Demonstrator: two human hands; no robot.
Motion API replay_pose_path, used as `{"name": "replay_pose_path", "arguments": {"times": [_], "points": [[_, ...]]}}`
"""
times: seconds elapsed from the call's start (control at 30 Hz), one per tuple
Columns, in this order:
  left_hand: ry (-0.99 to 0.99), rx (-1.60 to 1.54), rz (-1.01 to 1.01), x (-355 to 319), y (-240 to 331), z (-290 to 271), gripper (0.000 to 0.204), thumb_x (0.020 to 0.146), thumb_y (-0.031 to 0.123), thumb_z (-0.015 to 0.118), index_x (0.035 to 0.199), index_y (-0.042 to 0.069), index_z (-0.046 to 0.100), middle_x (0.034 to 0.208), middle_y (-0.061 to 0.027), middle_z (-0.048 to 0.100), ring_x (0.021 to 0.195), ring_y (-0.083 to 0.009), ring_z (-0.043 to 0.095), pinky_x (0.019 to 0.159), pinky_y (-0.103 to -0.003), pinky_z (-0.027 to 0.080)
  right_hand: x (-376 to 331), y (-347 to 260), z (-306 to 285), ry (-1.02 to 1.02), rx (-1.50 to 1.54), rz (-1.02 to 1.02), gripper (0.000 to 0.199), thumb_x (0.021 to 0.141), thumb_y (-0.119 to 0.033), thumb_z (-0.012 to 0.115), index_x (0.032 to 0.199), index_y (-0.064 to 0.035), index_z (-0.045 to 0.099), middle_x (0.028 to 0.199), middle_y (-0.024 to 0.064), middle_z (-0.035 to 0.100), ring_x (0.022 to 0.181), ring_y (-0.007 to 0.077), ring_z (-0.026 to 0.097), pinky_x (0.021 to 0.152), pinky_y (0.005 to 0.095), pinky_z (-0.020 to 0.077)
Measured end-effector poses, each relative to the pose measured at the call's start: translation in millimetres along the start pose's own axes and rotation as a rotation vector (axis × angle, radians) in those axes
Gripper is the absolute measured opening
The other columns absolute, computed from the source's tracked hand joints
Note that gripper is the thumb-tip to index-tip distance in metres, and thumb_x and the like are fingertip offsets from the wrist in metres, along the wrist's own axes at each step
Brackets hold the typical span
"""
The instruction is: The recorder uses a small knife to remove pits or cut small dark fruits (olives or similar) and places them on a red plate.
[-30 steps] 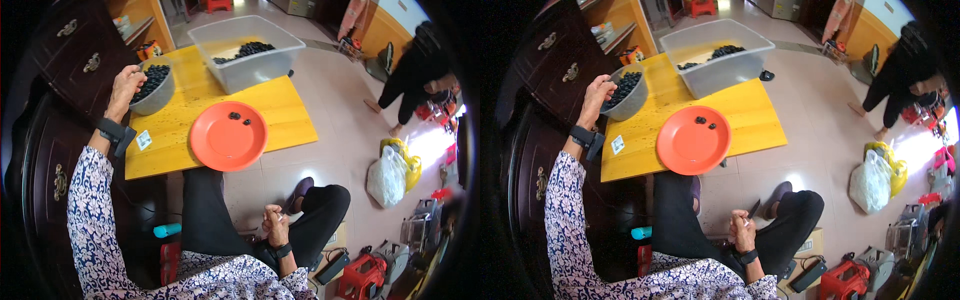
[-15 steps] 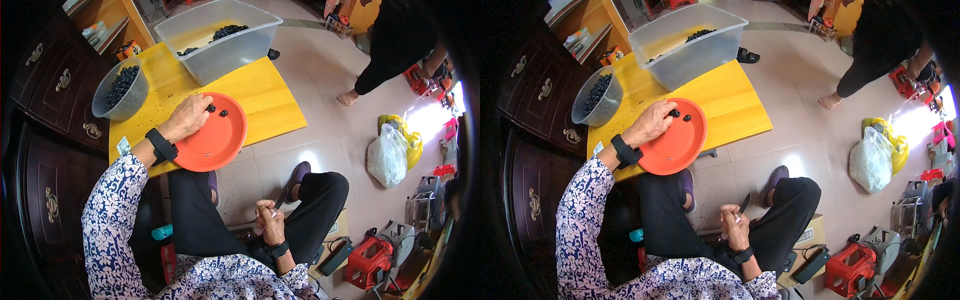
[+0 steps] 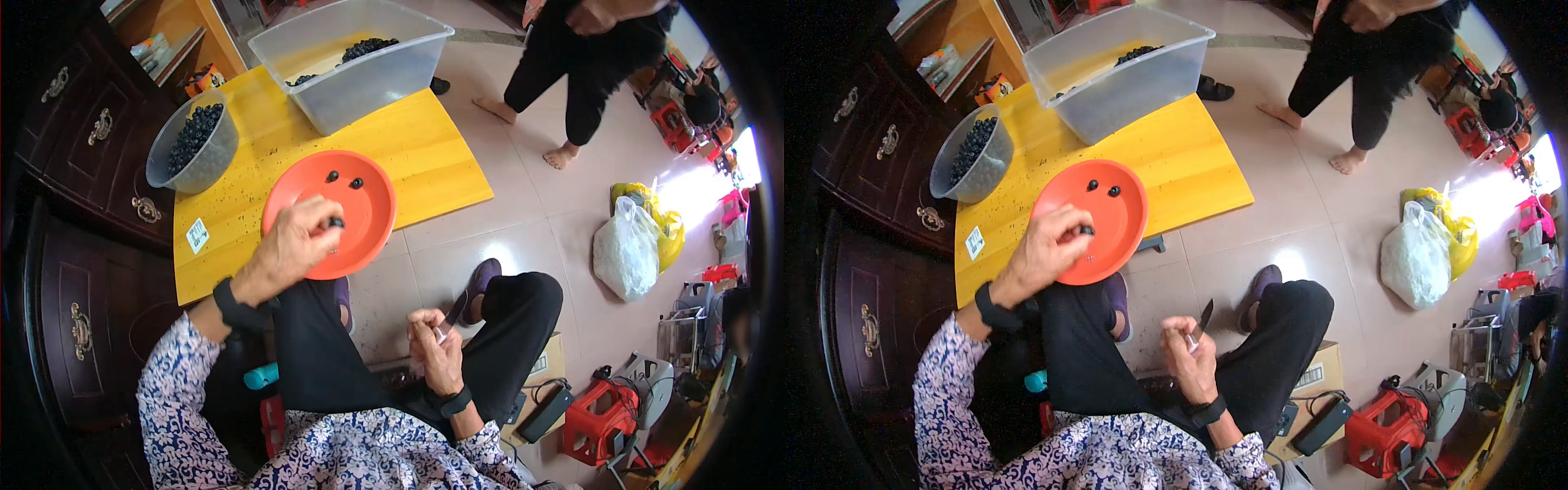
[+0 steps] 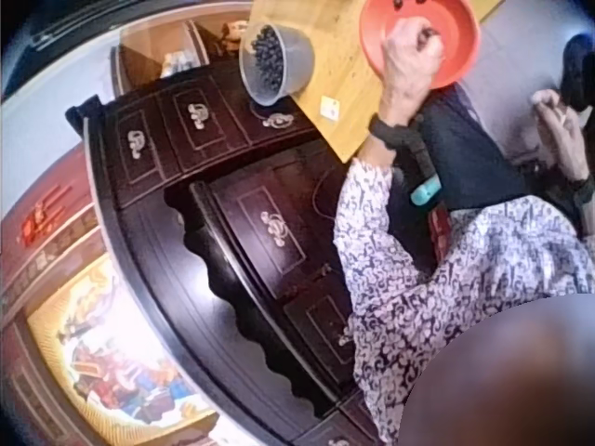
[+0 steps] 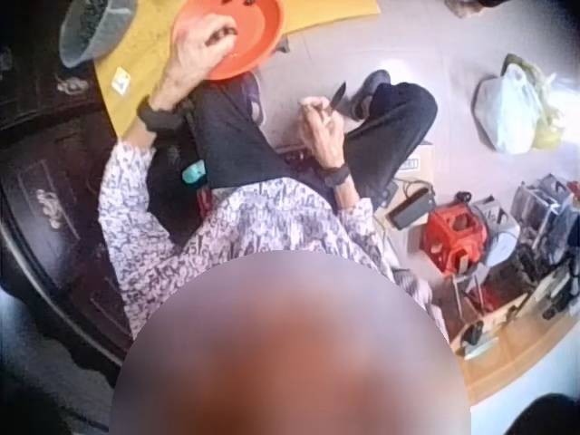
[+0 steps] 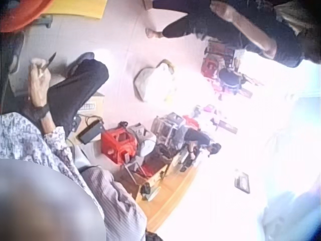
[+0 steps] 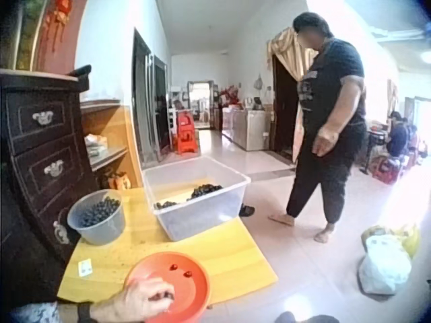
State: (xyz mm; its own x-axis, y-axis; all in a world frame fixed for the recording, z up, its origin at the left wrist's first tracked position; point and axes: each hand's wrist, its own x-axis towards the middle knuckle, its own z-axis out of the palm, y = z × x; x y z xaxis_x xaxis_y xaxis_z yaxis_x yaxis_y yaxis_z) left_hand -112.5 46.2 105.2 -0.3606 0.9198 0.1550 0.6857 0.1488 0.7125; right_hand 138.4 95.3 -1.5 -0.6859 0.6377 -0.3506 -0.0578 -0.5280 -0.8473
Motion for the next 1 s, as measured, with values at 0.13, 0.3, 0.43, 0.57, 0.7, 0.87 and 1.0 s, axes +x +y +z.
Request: {"name": "replay_pose_path", "arguments": {"times": [0.13, 0.3, 0.43, 0.57, 0.7, 0.87, 1.0], "points": [[-0.055, -0.032, -0.003, -40, 30, 31, 0.014, 0.078, 0.0, 0.059, 0.091, 0.0, 0.056, 0.076, -0.0138, 0.049, 0.068, -0.0272, 0.056, 0.061, -0.035, 0.044, 11, -28, 32, 0.017, -0.001, -0.092, 0.012, 0.094, -0.015, 0.055, 0.098, -0.0048, 0.059, 0.069, -0.005, 0.049, 0.052, 0.0015, 0.041, 0.044, 0.0186, 0.0305], [-0.014, -0.001, 0.122, -64, 36, 71, 0.019, 0.076, -0.003, 0.057, 0.095, -0.001, 0.055, 0.079, -0.0143, 0.049, 0.077, -0.0326, 0.054, 0.067, -0.04, 0.045, 27, -24, 36, -0.08, 0.101, 0.007, 0.018, 0.092, -0.023, 0.059, 0.092, -0.0044, 0.059, 0.063, -0.0046, 0.047, 0.051, 0.0028, 0.041, 0.044, 0.0195, 0.0325], [0.025, -0.122, 0.043, -68, 36, 78, 0.023, 0.074, -0.006, 0.06, 0.096, -0.001, 0.055, 0.077, -0.0125, 0.053, 0.074, -0.029, 0.058, 0.065, -0.037, 0.048, 27, -10, 30, -0.129, 0.325, 0.049, 0.018, 0.093, -0.022, 0.059, 0.089, -0.0045, 0.058, 0.061, -0.0051, 0.045, 0.049, 0.0034, 0.037, 0.043, 0.0192, 0.0313], [0.009, -0.127, 0.065, -70, 35, 80, 0.025, 0.073, -0.007, 0.062, 0.097, 0.0, 0.056, 0.076, -0.0107, 0.055, 0.072, -0.0245, 0.059, 0.063, -0.034, 0.048, 24, -7, 29, -0.117, 0.401, 0.093, 0.017, 0.094, -0.021, 0.058, 0.089, -0.0051, 0.057, 0.062, -0.0051, 0.044, 0.049, 0.0035, 0.036, 0.043, 0.019, 0.0303], [0.023, -0.239, 0.014, -68, 40, 82, 0.019, 0.075, -0.004, 0.062, 0.093, -0.001, 0.059, 0.075, -0.0079, 0.052, 0.067, -0.0168, 0.055, 0.061, -0.028, 0.045, 21, 0, 30, -0.123, 0.508, 0.129, 0.015, 0.094, -0.02, 0.057, 0.089, -0.0056, 0.057, 0.064, -0.0046, 0.045, 0.05, 0.0031, 0.036, 0.044, 0.0181, 0.0302], [0.059, -0.202, 0.099, -67, 39, 87, 0.018, 0.076, -0.004, 0.061, 0.094, -0.001, 0.059, 0.076, -0.0072, 0.052, 0.067, -0.0161, 0.054, 0.062, -0.026, 0.046, 17, 5, 24, -0.156, 0.5, 0.048, 0.02, 0.094, -0.025, 0.058, 0.093, -0.0046, 0.058, 0.072, -0.002, 0.053, 0.054, 0.0022, 0.041, 0.047, 0.0178, 0.0335], [0.035, -0.294, -0.037, -69, 35, 88, 0.019, 0.077, -0.003, 0.061, 0.095, -0.001, 0.058, 0.077, -0.007, 0.054, 0.068, -0.0148, 0.054, 0.065, -0.026, 0.045, 18, -1, 18, -0.001, 0.063, -0.08, 0.021, 0.093, -0.024, 0.059, 0.091, -0.0032, 0.059, 0.069, -0.0033, 0.052, 0.053, 0.0018, 0.041, 0.046, 0.0182, 0.0319]]}}
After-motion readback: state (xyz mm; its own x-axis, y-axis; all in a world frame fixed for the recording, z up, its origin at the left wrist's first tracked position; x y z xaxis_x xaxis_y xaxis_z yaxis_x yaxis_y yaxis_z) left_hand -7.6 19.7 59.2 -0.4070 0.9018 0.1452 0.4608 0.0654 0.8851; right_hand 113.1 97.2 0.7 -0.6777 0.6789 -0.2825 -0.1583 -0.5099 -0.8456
